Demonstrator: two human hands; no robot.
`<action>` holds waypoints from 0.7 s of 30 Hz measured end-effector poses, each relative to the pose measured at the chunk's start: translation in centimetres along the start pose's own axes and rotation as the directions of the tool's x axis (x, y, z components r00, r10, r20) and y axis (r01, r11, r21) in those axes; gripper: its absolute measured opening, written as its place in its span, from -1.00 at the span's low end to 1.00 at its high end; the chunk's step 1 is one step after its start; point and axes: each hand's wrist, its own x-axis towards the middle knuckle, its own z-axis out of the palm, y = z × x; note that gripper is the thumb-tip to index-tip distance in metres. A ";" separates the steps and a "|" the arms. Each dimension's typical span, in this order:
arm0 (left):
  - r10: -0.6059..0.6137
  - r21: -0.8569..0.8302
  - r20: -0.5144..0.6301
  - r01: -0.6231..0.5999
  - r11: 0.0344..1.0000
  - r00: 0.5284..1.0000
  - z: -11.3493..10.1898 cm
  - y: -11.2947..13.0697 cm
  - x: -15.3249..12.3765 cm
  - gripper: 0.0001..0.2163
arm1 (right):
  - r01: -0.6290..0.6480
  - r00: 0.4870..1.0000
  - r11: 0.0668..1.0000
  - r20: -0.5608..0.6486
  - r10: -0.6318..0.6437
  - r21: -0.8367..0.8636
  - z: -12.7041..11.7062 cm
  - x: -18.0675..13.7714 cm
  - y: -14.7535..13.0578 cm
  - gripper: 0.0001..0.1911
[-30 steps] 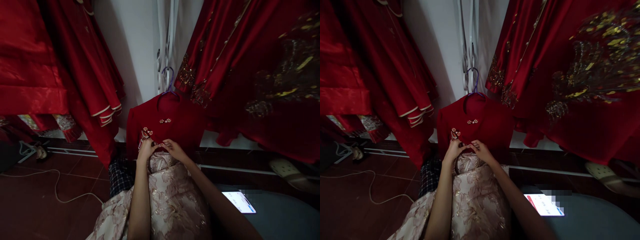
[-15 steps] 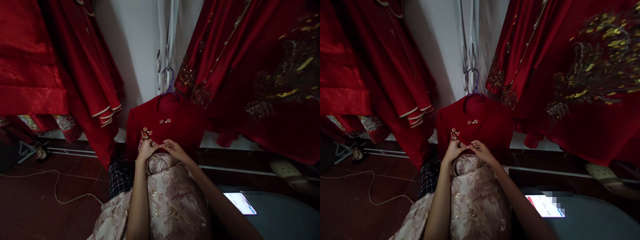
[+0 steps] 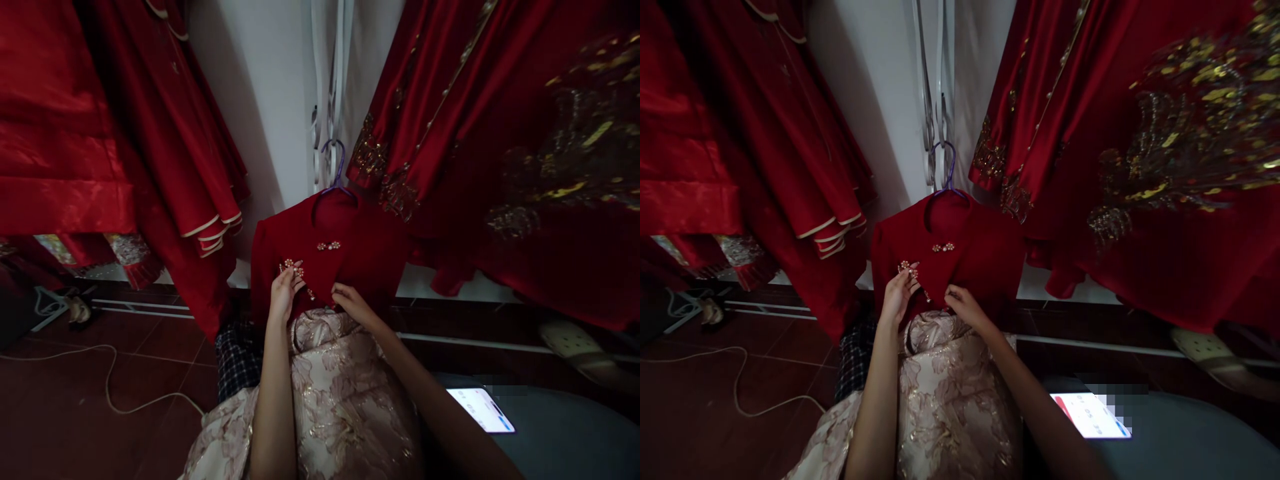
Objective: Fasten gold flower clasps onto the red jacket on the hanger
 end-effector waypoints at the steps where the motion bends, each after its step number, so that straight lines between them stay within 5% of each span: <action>1: 0.002 -0.001 0.000 -0.002 1.000 1.000 -0.1 -0.1 0.0 -0.50 | 0.003 1.000 1.000 -0.001 -0.003 -0.001 0.0 0.0 0.0 -0.89; 21: 0.101 0.121 -0.155 -0.083 0.989 0.983 0.4 -0.6 0.2 -0.64 | -0.005 0.999 0.922 -0.031 -0.007 -0.387 0.1 -0.5 -2.2 -0.89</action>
